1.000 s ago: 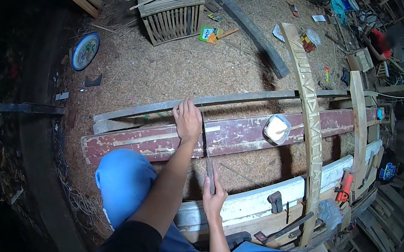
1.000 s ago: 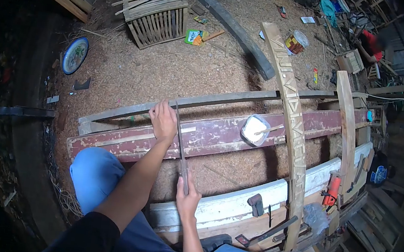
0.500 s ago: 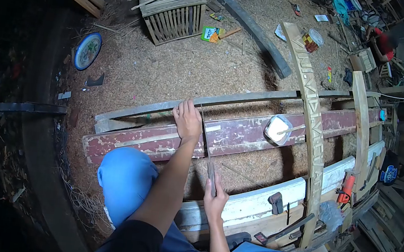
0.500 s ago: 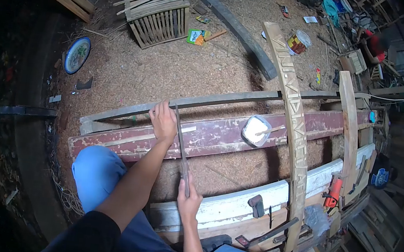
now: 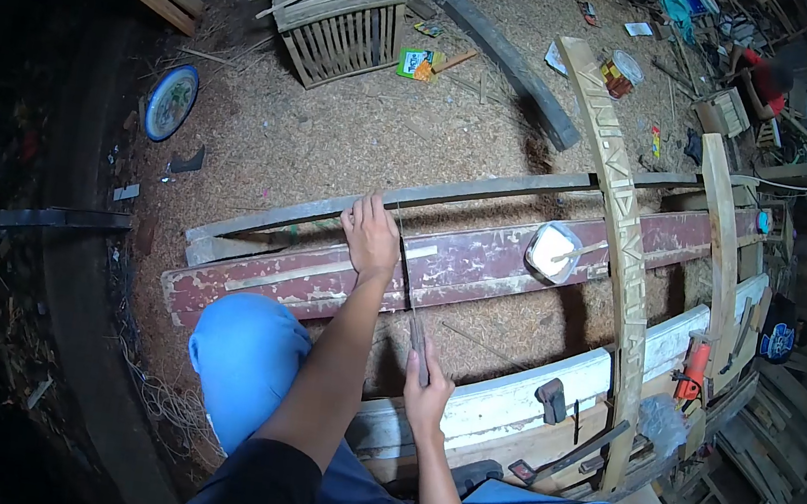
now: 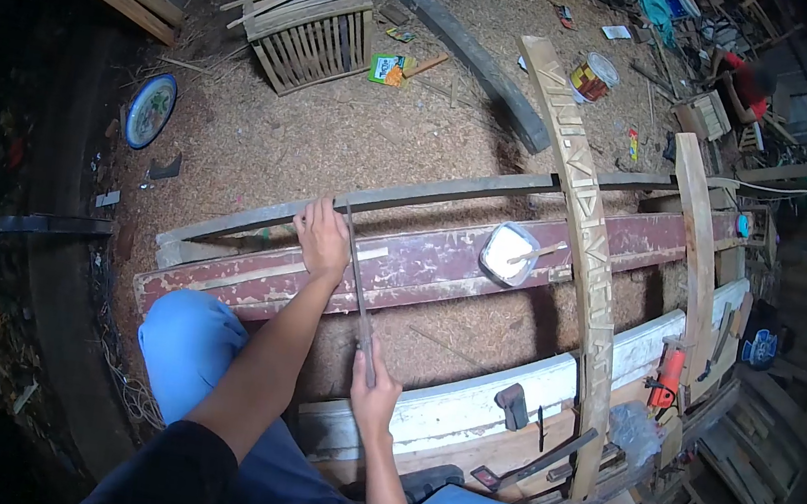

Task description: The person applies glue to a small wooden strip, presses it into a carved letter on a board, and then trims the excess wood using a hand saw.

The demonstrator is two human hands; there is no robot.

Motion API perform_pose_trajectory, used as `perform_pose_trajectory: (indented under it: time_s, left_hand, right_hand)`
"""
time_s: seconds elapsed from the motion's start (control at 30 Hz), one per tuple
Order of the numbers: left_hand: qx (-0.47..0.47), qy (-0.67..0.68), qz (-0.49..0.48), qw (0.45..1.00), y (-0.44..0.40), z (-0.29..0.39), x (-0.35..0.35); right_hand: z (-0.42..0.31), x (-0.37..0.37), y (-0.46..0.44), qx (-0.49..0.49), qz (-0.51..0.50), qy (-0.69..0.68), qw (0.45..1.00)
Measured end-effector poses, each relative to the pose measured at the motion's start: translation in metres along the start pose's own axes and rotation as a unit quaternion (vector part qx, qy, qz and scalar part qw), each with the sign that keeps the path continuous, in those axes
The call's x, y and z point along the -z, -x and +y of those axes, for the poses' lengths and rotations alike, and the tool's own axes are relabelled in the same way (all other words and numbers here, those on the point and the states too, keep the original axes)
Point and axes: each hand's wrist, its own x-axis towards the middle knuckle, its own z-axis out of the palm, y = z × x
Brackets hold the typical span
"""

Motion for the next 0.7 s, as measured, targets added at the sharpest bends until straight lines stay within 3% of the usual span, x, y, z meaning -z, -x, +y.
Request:
perform_pose_trajectory:
  time_s: [0.03,0.17,0.27,0.33,0.37,0.43,0.7]
  left_hand:
    - [-0.003,0.000,0.000,1.000,0.001,0.000,-0.001]
    - [-0.012,-0.021,0.005,1.000,0.001,-0.005,-0.002]
    - [-0.013,-0.019,0.014,1.000,-0.001,-0.002,-0.001]
    - [-0.013,-0.022,0.019,1.000,0.001,0.000,-0.001]
    - [-0.016,0.000,0.027,1.000,0.000,0.001,0.000]
    - [-0.015,0.020,0.035,0.999,-0.001,-0.001,0.000]
    - [-0.004,-0.027,-0.021,0.999,-0.001,-0.001,0.002]
  right_hand:
    - [0.000,-0.010,-0.012,0.048,0.037,-0.017,0.998]
    - [-0.015,-0.029,-0.055,0.047,0.013,0.045,0.998]
    - [-0.016,-0.022,-0.051,0.050,-0.005,0.036,0.998]
    - [-0.002,-0.013,-0.019,0.093,0.035,-0.007,0.995]
    - [0.005,-0.008,-0.004,0.094,0.036,-0.007,0.995]
    - [0.014,0.001,0.015,0.006,0.009,-0.036,0.999]
    - [-0.020,-0.030,-0.062,0.024,-0.009,0.004,1.000]
